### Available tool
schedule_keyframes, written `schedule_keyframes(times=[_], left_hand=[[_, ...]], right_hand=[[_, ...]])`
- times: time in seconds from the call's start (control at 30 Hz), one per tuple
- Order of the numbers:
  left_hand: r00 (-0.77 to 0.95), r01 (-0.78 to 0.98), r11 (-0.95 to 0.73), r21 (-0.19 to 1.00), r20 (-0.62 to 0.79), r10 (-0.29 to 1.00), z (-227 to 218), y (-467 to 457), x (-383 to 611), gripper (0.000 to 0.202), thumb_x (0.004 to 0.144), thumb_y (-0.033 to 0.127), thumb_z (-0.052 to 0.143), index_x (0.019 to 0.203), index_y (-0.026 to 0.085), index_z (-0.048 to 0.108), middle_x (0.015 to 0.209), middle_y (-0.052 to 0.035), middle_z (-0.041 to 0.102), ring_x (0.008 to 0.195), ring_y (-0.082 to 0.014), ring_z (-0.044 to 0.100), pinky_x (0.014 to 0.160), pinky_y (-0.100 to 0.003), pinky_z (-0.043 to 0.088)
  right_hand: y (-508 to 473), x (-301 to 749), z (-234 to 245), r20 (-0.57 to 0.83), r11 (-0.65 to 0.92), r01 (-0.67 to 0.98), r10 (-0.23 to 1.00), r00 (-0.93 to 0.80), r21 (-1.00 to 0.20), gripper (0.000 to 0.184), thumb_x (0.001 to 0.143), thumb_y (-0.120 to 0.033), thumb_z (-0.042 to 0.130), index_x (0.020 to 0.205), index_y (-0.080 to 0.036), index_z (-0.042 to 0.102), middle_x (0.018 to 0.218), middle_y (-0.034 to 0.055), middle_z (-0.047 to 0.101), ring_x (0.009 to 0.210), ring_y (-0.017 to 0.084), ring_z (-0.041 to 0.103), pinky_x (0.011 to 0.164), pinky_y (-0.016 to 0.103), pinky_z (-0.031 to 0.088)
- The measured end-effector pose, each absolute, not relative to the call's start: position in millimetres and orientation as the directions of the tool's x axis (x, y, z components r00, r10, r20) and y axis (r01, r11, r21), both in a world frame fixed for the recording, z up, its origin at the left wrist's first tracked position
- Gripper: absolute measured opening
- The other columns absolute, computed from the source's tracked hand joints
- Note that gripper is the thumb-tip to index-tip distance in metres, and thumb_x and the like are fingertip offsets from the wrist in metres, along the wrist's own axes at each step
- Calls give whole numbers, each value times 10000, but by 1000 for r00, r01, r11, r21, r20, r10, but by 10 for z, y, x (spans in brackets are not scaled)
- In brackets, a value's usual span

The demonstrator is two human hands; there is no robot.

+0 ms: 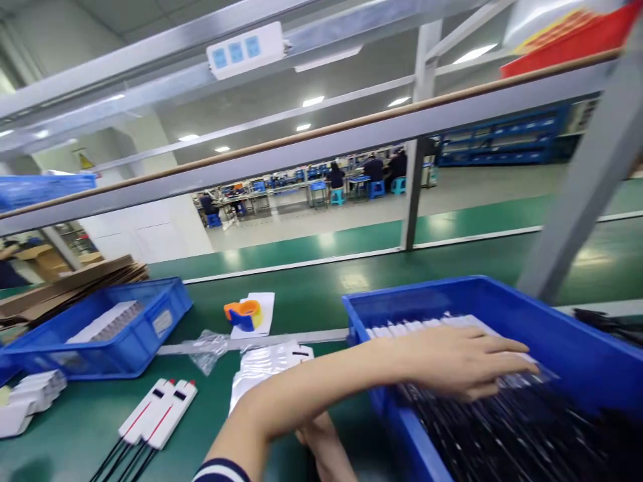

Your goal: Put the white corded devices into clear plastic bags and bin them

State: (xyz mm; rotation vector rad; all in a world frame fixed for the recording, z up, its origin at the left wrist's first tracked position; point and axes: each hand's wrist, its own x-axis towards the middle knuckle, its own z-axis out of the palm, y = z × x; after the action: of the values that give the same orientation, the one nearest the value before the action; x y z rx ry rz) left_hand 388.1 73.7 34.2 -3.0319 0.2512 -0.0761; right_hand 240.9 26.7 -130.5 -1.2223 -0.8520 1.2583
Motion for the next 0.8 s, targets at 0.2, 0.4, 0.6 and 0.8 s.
schedule_keyframes(times=[0.2, 0.4, 0.6, 0.8], left_hand=[[635, 384, -723, 574, 405, 658, 295, 623, 1391, 334, 1003, 213, 436, 1300, 205, 586, 1349, -101, 642, 1269, -231, 562, 1112, -379, 427], [391, 376, -202, 905, 43, 919, -456, 550, 367, 432, 921, 371, 644, 1315, 225, 546, 1221, -98, 703, 1168, -260, 627, 1008, -378, 467], [329, 129, -67, 989, 21, 944, -597, 412, 281, 275, 828, 405, 735, 767, 177, 596, 736, 5, 615, 713, -156, 578, 703, -260, 460], [261, 105, 74, 992, -99, 960, -718, 429, 131, 500, 827, 663, 656, 767, 175, 562, 611, 41, 537, 445, -87, 398, 454, -218, 283]], right_hand=[[239, 2445, -1352, -134, -124, -256, 991, 24, -959, 503, 730, -684, 714, 720, -214, 534, 497, -134, 266, 442, 61, 191, 445, 256, 148], [165, 2265, -1159, -118, -121, -214, 993, -26, -969, 590, 699, -768, 708, 738, -199, 557, 529, -122, 277, 469, 60, 161, 479, 262, 106], [122, 1990, -1049, -93, -96, -166, 995, -28, -981, 460, 706, -636, 771, 712, -194, 644, 580, -58, 478, 484, 94, 316, 492, 260, 278], [151, 1903, -927, -59, -62, -120, 998, -25, -991, 348, 721, -530, 751, 679, -201, 647, 678, -3, 607, 653, 182, 525, 643, 289, 393]])
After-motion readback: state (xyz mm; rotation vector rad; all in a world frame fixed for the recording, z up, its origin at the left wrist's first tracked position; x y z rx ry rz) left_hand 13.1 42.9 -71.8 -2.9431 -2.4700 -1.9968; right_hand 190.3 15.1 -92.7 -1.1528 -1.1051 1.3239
